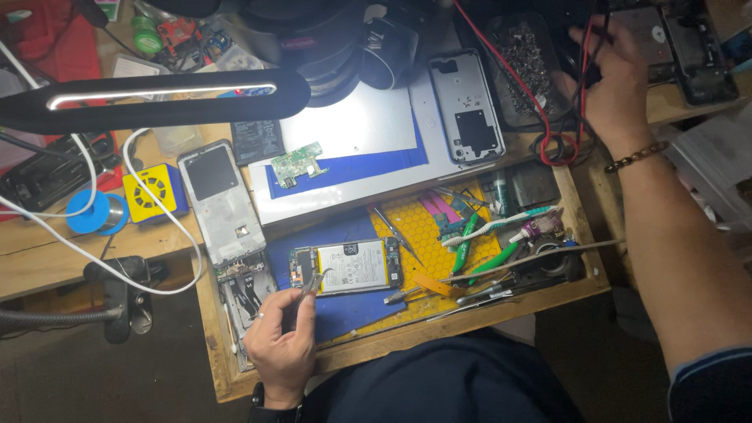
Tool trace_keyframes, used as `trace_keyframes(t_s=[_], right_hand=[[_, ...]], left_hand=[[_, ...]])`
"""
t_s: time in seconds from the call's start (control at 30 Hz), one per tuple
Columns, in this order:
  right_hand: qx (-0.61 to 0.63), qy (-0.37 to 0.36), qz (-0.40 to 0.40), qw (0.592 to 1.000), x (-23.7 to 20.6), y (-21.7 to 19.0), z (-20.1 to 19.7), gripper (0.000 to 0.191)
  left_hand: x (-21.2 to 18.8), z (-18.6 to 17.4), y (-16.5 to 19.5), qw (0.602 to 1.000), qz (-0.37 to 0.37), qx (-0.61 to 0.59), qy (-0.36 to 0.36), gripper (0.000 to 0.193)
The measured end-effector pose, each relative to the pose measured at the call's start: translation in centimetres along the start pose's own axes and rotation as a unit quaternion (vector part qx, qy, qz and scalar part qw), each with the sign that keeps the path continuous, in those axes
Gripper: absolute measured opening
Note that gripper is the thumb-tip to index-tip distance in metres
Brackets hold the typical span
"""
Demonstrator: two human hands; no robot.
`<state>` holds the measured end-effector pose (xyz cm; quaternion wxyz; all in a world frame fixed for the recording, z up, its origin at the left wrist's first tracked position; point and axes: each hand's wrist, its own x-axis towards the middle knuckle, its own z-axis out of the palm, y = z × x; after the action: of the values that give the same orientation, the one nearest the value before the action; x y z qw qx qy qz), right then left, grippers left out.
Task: The person works on a disassembled smartphone placed on a blue mat, using tweezers to manipulate small internal components and wires. They occasionally reach for a computer mouse and keyboard to the side before returning to the phone repair.
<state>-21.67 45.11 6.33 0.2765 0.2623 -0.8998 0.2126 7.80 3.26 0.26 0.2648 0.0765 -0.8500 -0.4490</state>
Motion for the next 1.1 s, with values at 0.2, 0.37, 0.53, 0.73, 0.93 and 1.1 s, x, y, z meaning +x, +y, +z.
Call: trace_keyframes(t_s=[0.2, 0.37, 0.53, 0.73, 0.93, 1.1], right_hand=[[-0.050, 0.063, -0.058, 0.995, 0.4, 0.2, -0.7, 0.051], [0.164, 0.155, 0.129, 0.966, -0.6, 0.9, -2.4, 0.030], [0.143, 0.230, 0.063, 0.961, -6.2, 2.7, -8.5, 0.023], [0.017, 0.360, 0.193, 0.913, -17.9, 4.4, -18.1, 0.013], [0.055, 0.497, 0.385, 0.776, -27.2, 4.9, -26.8, 0.008], [-0.055, 0.641, 0.435, 0.630, -32.5, 3.6, -33.4, 0.019]], left_hand=[[0.0, 0.1, -0.1, 0.998, -0.063, 0.005, -0.015, 0.010], [-2.1, 0.4, -2.7, 0.997, -0.073, 0.025, -0.001, 0.012], [-3.4, 1.3, -8.7, 0.997, -0.028, -0.058, -0.039, 0.016], [-2.4, 6.3, -10.3, 0.989, -0.025, -0.080, -0.123, 0.016], [-1.1, 10.4, -6.2, 0.975, -0.012, -0.063, -0.215, 0.017], [-0.5, 13.1, -4.5, 0.962, 0.008, -0.035, -0.270, 0.017]])
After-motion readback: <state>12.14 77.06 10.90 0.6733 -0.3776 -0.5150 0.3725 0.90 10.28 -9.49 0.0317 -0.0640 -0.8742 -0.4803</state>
